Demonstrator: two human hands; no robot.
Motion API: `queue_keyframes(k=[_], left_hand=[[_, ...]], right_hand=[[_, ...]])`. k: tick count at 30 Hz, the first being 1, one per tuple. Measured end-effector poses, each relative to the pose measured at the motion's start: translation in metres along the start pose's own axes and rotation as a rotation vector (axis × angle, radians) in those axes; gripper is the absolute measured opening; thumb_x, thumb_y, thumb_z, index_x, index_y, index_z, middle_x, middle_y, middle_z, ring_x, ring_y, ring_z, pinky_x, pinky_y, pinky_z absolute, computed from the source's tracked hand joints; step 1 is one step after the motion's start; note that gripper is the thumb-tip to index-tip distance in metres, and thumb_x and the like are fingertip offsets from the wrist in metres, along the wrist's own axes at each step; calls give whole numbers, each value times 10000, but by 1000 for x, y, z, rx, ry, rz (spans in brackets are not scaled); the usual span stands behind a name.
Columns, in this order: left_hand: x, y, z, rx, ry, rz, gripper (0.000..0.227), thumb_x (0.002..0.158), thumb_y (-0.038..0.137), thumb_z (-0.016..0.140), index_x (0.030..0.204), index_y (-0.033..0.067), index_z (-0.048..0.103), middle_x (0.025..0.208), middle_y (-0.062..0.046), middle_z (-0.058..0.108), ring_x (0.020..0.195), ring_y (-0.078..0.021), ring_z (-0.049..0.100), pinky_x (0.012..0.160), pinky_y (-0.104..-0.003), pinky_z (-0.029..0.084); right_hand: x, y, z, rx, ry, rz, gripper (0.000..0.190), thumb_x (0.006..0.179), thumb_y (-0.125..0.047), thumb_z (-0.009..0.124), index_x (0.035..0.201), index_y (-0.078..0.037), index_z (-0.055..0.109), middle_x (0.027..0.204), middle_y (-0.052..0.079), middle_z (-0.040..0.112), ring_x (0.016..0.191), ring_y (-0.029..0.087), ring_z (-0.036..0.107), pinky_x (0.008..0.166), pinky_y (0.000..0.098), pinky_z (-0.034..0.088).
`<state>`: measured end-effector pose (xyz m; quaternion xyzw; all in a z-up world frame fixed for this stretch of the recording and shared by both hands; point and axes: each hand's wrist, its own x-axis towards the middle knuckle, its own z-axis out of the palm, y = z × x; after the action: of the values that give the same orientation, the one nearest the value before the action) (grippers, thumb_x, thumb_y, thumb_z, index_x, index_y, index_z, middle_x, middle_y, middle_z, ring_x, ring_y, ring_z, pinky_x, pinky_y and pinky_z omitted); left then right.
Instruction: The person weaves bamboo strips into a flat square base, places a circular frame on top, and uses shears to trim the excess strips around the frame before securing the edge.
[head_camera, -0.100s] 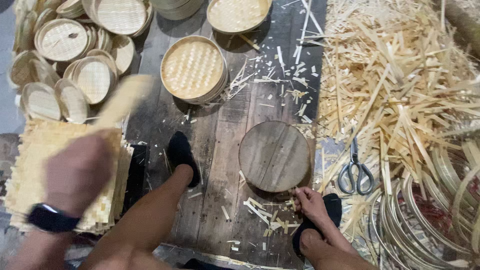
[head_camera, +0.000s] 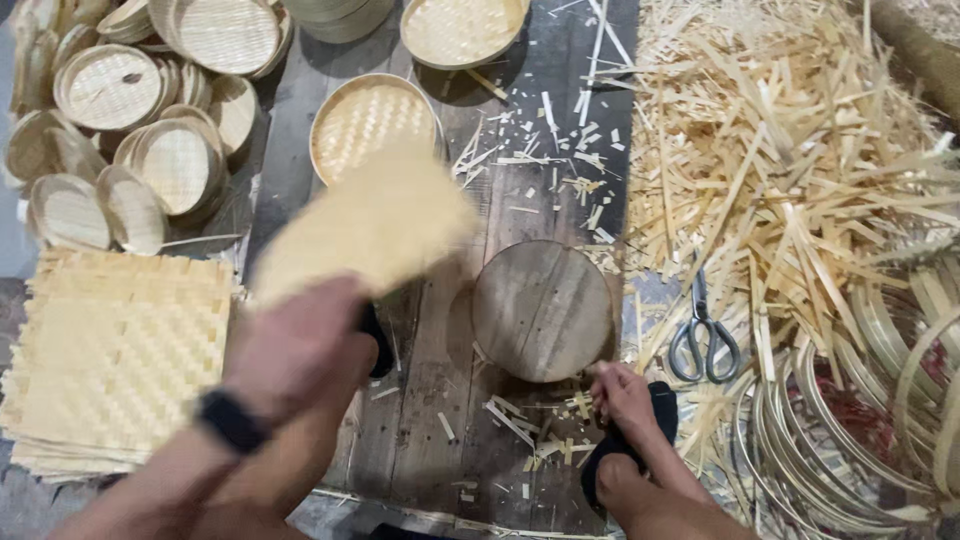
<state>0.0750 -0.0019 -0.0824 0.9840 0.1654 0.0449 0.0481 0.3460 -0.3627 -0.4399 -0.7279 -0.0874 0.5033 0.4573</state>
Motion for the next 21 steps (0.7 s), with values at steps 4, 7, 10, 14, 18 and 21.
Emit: queue_keyframes(k=[4,7,10,14,18,21], left_hand=[[29,75,125,-164,-306,271,418,973,15,484,1386,-50,484,1399,-301,567,1227,-373,617,965,-474,562],[28,119,210,53,-373,581,604,904,117,547,1470,-54,421,1481,-327,467,1305,-428,547,976,-525,526],[25,132,253,-278,-259,442,501,939,229,629,1375,-3,544,1380,-289,572,1250,-402,576,1003,-541,503],[46,93,284,-443,-312,-323,269,990,276,644,1167,73,663,1071,-150,712,1023,-265,680,1023,-432,541],[61,24,349,-639,279,-873,625,664,269,908,1144,-70,692,1044,-215,725,911,-325,676,769,-447,553],[55,6,385,-1368,14,-1062,330,763,151,837,1041,-12,766,956,-93,788,798,-156,713,737,-318,589]], right_hand=[[-16,-68,-15,625,-67,-120,471,1029,-427,511,1078,13,671,830,83,706,745,165,671,668,308,554],[-6,-96,-23,829,3,-59,423,954,-406,509,1031,-10,636,915,75,748,846,152,719,772,285,595],[16,-93,-32,458,78,-12,279,943,-281,649,1029,-17,673,848,20,679,718,116,613,635,279,504],[44,-69,-29,172,185,-80,204,936,-193,750,987,-4,690,755,-18,609,611,62,499,530,241,406],[47,-68,-27,206,240,-88,194,930,-156,755,997,7,673,756,-33,632,594,45,503,515,224,387],[39,-77,-24,139,259,-115,187,909,-171,736,1023,-25,708,793,-31,694,618,28,571,547,197,462]])
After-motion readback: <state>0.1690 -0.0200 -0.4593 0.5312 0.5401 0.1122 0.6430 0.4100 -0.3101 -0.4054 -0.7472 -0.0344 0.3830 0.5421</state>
